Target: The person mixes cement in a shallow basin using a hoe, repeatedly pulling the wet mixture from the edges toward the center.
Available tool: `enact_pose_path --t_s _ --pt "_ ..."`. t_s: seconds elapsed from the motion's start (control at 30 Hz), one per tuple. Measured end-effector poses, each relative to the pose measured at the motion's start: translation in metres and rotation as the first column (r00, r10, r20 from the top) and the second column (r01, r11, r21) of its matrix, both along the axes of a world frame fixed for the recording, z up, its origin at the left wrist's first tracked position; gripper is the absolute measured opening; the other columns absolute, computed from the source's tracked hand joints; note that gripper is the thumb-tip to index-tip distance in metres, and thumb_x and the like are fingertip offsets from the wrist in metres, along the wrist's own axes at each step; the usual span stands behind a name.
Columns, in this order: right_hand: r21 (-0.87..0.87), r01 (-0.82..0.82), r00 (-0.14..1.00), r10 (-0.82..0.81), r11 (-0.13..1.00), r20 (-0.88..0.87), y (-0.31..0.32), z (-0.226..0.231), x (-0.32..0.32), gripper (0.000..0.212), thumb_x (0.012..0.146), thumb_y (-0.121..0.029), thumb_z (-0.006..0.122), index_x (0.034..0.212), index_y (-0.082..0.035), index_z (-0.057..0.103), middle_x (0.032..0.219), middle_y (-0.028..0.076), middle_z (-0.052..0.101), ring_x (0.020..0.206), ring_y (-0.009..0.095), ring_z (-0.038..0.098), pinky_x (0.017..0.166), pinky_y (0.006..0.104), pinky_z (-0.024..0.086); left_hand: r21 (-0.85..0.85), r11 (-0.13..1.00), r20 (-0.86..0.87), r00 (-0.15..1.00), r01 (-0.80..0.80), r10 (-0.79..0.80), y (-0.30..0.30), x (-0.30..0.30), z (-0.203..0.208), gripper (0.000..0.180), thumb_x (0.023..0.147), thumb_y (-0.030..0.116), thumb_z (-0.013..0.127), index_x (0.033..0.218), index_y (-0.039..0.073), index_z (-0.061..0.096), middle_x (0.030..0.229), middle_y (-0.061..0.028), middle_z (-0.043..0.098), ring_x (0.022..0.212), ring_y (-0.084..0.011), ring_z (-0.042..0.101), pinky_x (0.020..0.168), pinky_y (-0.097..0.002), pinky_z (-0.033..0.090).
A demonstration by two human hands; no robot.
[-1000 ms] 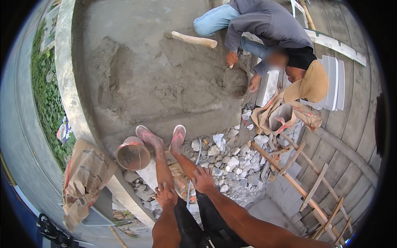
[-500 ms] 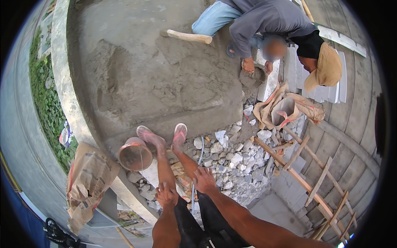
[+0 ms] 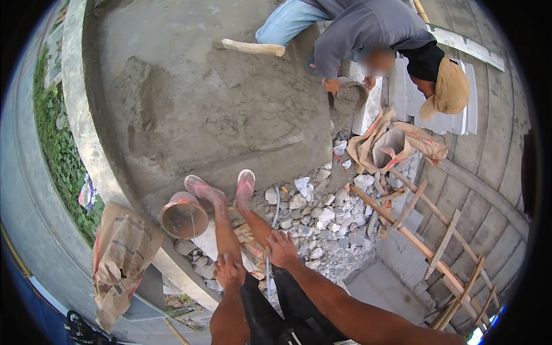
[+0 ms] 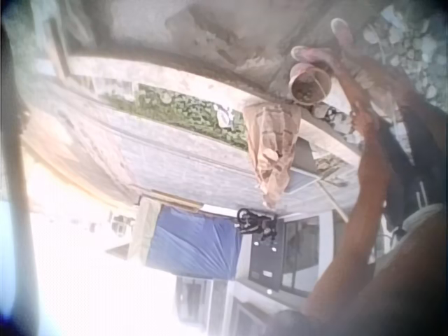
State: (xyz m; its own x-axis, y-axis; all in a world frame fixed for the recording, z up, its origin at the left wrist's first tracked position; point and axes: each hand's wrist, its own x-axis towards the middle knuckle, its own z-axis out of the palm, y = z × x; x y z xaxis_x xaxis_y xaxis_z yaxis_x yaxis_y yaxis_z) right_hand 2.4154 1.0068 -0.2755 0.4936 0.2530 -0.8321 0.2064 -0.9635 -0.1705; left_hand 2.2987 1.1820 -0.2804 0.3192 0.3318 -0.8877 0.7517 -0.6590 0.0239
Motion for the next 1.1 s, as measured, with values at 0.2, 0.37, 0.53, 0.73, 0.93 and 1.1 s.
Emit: enact_pose_path --t_s 0.2,0.37,0.53,0.73,0.93,1.1 --pt "-0.013 -0.002 1.0 0.002 1.0 -0.006 -0.002 -0.001 -0.001 0.043 0.089 -0.03 0.058 0.126 -0.01 0.06 0.137 0.015 0.047 0.129 0.035 0.045 0.115 0.0556 0.029 -0.005 0.999 0.0 0.999 0.038 -0.038 0.001 0.003 0.001 0.062 0.08 0.028 0.062 0.138 0.013 0.051 0.138 -0.009 0.049 0.127 -0.0313 0.048 0.096 -0.0493 0.046" --pt "-0.018 -0.007 1.0 0.007 1.0 0.0 -0.006 -0.005 -0.007 0.043 0.089 -0.03 0.057 0.127 -0.01 0.06 0.137 0.016 0.047 0.128 0.035 0.046 0.115 0.0554 0.029 -0.005 0.999 0.023 0.999 0.039 -0.039 -0.003 -0.004 -0.001 0.062 0.081 0.029 0.061 0.139 0.012 0.05 0.139 -0.0094 0.049 0.126 -0.032 0.048 0.096 -0.0498 0.046" --pt "-0.015 -0.015 1.0 0.015 1.0 0.001 -0.007 -0.006 -0.008 0.043 0.089 -0.03 0.057 0.127 -0.01 0.06 0.137 0.016 0.047 0.127 0.035 0.047 0.115 0.0552 0.029 -0.002 0.999 0.049 0.998 0.046 -0.046 -0.002 -0.009 -0.005 0.062 0.08 0.028 0.061 0.139 0.012 0.05 0.138 -0.01 0.05 0.126 -0.0325 0.049 0.094 -0.0499 0.047" --pt "-0.004 -0.021 1.0 0.021 1.0 -0.001 -0.007 -0.006 -0.007 0.044 0.089 -0.031 0.057 0.127 -0.009 0.061 0.137 0.016 0.047 0.127 0.036 0.047 0.115 0.0553 0.028 -0.004 0.999 0.061 0.998 0.034 -0.033 -0.001 -0.009 -0.004 0.061 0.079 0.026 0.062 0.138 0.011 0.05 0.136 -0.0109 0.051 0.124 -0.0337 0.05 0.091 -0.0501 0.049" --pt "-0.019 -0.027 1.0 0.027 0.999 -0.008 -0.005 -0.005 -0.006 0.046 0.089 -0.032 0.056 0.128 -0.008 0.06 0.136 0.016 0.046 0.128 0.035 0.045 0.114 0.0559 0.029 -0.009 1.0 0.067 0.997 0.03 -0.029 0.001 -0.01 -0.004 0.062 0.081 0.026 0.062 0.139 0.011 0.048 0.138 -0.0118 0.05 0.124 -0.0342 0.05 0.092 -0.0503 0.049" --pt "0.008 -0.013 1.0 0.012 1.0 0.028 -0.004 -0.007 -0.005 0.047 0.089 -0.032 0.056 0.128 -0.007 0.06 0.136 0.016 0.046 0.13 0.034 0.044 0.113 0.0565 0.03 -0.018 1.0 0.016 1.0 -0.008 0.008 0.004 -0.003 -0.001 0.059 0.083 0.028 0.058 0.14 0.014 0.049 0.142 -0.009 0.048 0.128 -0.0324 0.048 0.097 -0.0486 0.046"
